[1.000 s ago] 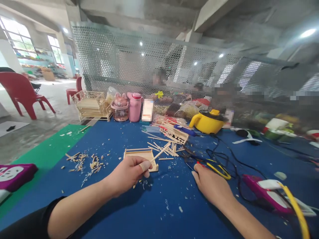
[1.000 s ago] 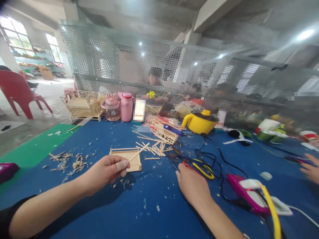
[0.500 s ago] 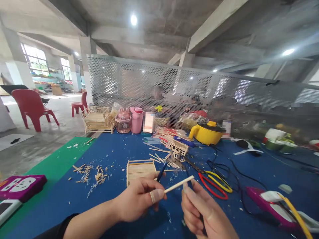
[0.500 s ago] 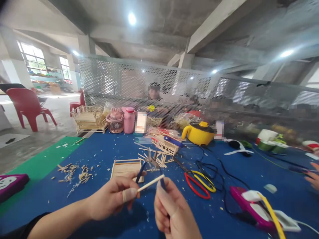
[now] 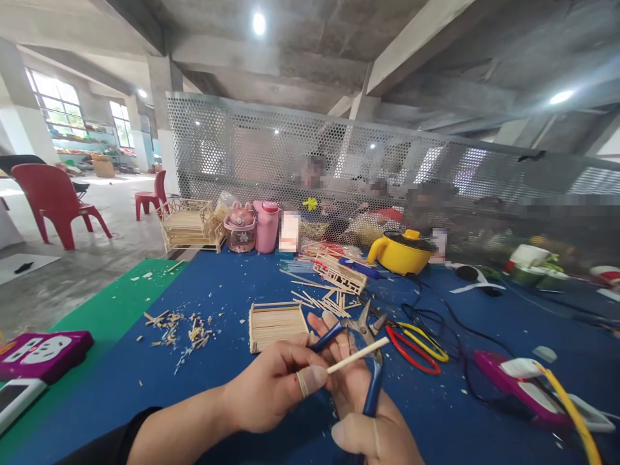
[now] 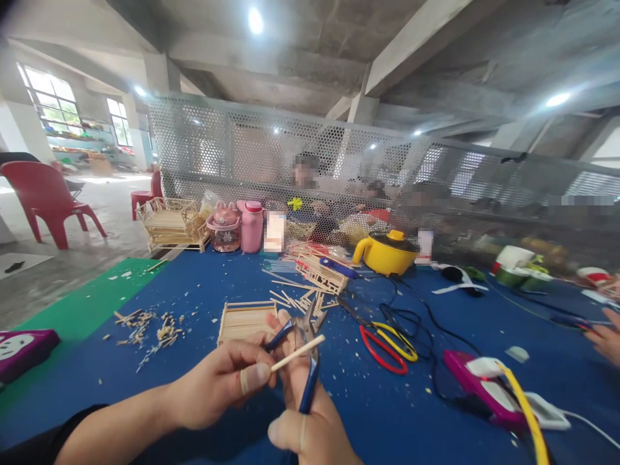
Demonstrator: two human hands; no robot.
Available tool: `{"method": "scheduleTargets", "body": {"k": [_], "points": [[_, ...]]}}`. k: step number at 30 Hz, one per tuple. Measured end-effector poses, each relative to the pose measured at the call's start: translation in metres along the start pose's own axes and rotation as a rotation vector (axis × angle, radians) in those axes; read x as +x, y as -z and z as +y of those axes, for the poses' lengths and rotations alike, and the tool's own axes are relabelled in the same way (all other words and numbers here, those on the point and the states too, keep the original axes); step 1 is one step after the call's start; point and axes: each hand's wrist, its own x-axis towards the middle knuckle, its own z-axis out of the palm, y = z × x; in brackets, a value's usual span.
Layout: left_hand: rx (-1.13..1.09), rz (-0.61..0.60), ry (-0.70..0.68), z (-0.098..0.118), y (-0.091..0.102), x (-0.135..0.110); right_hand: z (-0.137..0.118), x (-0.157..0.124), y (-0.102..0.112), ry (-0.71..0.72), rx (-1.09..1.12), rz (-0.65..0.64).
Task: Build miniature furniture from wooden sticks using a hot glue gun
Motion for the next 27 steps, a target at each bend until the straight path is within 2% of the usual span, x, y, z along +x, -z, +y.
{"method": "scheduleTargets", "body": {"k": [3,6,8,10,13,15,20,27], "points": [[-0.094,0.029,0.066,-0.002,0.000,0.001,-0.011,0.008,0.008,0.078,0.111,-0.001],[-0.179,0.200,0.096,0.000,0.004,0.006,-0.019,0.017,0.026,0.144,0.124,0.049],[-0.167,0.374,0.089,0.001,0.010,0.010,-0.021,0.017,0.040,0.064,-0.053,0.059],[-0.131,0.480,0.087,0.000,0.015,0.013,-0.019,0.014,0.051,-0.066,-0.364,0.053],[-0.057,0.474,0.105,-0.007,0.018,0.014,-0.013,0.008,0.054,-0.157,-0.785,0.003],[0.024,0.435,0.103,-0.010,0.017,0.013,-0.011,0.008,0.049,-0.171,-0.914,-0.058],[0.174,0.384,0.095,-0.009,0.011,0.009,-0.013,0.013,0.034,-0.183,-1.016,-0.133],[0.241,0.351,0.066,-0.009,0.010,0.008,-0.009,0.012,0.029,-0.122,-1.018,-0.104]]}}
